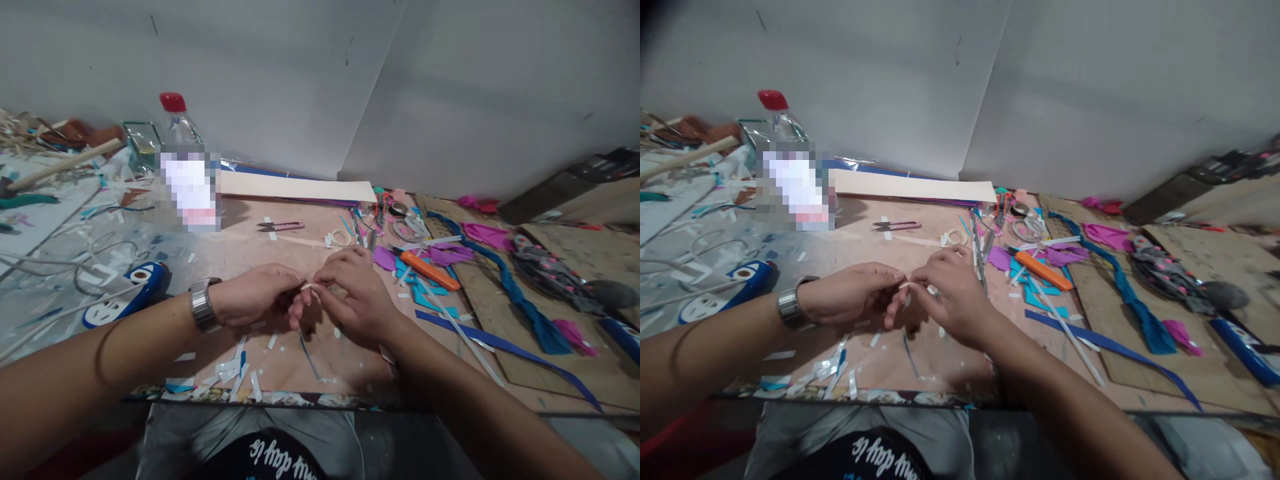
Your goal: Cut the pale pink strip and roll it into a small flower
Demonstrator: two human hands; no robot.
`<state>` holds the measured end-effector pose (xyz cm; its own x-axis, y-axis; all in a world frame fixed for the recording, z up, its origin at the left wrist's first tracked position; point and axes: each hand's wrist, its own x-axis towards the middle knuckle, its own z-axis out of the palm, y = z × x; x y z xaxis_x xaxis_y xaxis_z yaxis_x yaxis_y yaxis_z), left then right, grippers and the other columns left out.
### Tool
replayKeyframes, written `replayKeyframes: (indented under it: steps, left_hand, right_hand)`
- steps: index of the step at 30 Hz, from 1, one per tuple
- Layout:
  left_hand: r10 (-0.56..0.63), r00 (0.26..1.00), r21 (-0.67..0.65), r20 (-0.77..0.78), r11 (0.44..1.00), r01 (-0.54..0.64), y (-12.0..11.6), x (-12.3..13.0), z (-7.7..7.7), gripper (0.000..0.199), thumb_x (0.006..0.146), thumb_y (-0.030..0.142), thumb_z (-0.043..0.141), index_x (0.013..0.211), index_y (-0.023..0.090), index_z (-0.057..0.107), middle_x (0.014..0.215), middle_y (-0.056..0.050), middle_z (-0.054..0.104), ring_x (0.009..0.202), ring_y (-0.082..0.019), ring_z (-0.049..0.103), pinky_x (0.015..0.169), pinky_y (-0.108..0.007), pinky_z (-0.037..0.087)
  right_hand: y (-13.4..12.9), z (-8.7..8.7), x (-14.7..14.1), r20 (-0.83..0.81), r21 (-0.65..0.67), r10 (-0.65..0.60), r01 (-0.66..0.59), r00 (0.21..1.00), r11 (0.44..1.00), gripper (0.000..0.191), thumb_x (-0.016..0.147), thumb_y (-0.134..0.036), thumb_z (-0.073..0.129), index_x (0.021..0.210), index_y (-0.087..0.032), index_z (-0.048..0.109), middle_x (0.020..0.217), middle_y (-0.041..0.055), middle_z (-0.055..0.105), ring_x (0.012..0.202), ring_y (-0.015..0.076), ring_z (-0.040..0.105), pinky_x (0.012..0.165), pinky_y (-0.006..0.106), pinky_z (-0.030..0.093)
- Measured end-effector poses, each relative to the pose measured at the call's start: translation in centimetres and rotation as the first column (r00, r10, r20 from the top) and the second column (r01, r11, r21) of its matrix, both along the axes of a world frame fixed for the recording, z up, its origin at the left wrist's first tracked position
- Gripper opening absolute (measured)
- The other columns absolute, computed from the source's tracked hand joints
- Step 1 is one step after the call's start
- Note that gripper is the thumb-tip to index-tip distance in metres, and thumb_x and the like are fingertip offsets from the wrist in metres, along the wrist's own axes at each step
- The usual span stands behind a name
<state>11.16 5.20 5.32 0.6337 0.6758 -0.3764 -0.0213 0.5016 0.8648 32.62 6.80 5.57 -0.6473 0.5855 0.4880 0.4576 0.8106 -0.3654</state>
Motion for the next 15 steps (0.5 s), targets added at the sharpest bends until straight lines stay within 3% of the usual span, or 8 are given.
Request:
replayKeyframes:
  steps: [3,6,9,11,15]
  left_hand:
    - [-0.012,0.996,-0.080,0.086,0.997,0.019,0.00,-0.04,-0.21,0.036,0.102,0.038,0.050,0.078,0.014,0.059,0.068,0.002,0.058,0.058,-0.009,0.062,0.057,-0.021,0.040]
    - [-0.014,0.998,-0.022,0.058,1.000,0.016,0.11,-0.19,-0.49,0.030,0.098,0.040,0.058,0.082,0.014,0.060,0.068,0.003,0.058,0.059,-0.009,0.062,0.054,-0.019,0.037]
    - [0.014,0.998,0.168,-0.067,0.986,-0.003,0.31,-0.30,-0.65,0.030,0.098,0.041,0.058,0.084,0.014,0.062,0.067,0.002,0.061,0.053,-0.007,0.055,0.050,-0.018,0.034]
    - [0.051,0.985,0.318,-0.164,0.948,0.004,0.37,-0.34,-0.60,0.032,0.099,0.042,0.057,0.085,0.014,0.063,0.068,0.002,0.064,0.049,-0.006,0.049,0.047,-0.018,0.032]
    - [0.156,0.945,0.603,-0.287,0.796,0.052,0.13,-0.37,-0.28,0.031,0.101,0.038,0.054,0.083,0.016,0.066,0.070,0.001,0.067,0.054,-0.009,0.054,0.054,-0.020,0.038]
  right_hand:
    - [-0.02,0.10,0.02,0.000,0.034,0.009,-0.009,1.000,0.999,0.010,0.098,-0.027,0.060,0.090,-0.023,0.065,0.081,0.0001,0.070,0.092,0.0220,0.059,0.097,0.045,0.032]
    - [-0.02,0.15,0.08,0.011,0.049,-0.001,0.001,1.000,0.999,0.009,0.097,-0.026,0.061,0.090,-0.023,0.066,0.081,0.0000,0.071,0.092,0.0219,0.060,0.097,0.045,0.032]
    - [0.00,0.18,0.14,0.009,0.057,-0.016,0.015,1.000,0.998,0.008,0.096,-0.025,0.063,0.089,-0.023,0.066,0.081,-0.0003,0.071,0.092,0.0220,0.060,0.097,0.045,0.032]
    - [0.02,0.16,0.14,-0.002,0.064,-0.019,0.019,1.000,0.998,0.007,0.095,-0.024,0.064,0.089,-0.022,0.066,0.079,-0.0002,0.071,0.091,0.0220,0.061,0.095,0.045,0.033]
    - [0.08,0.04,0.06,-0.006,0.064,-0.015,0.016,1.000,0.998,0.005,0.093,-0.021,0.065,0.088,-0.021,0.067,0.079,0.0006,0.071,0.090,0.0220,0.061,0.094,0.044,0.034]
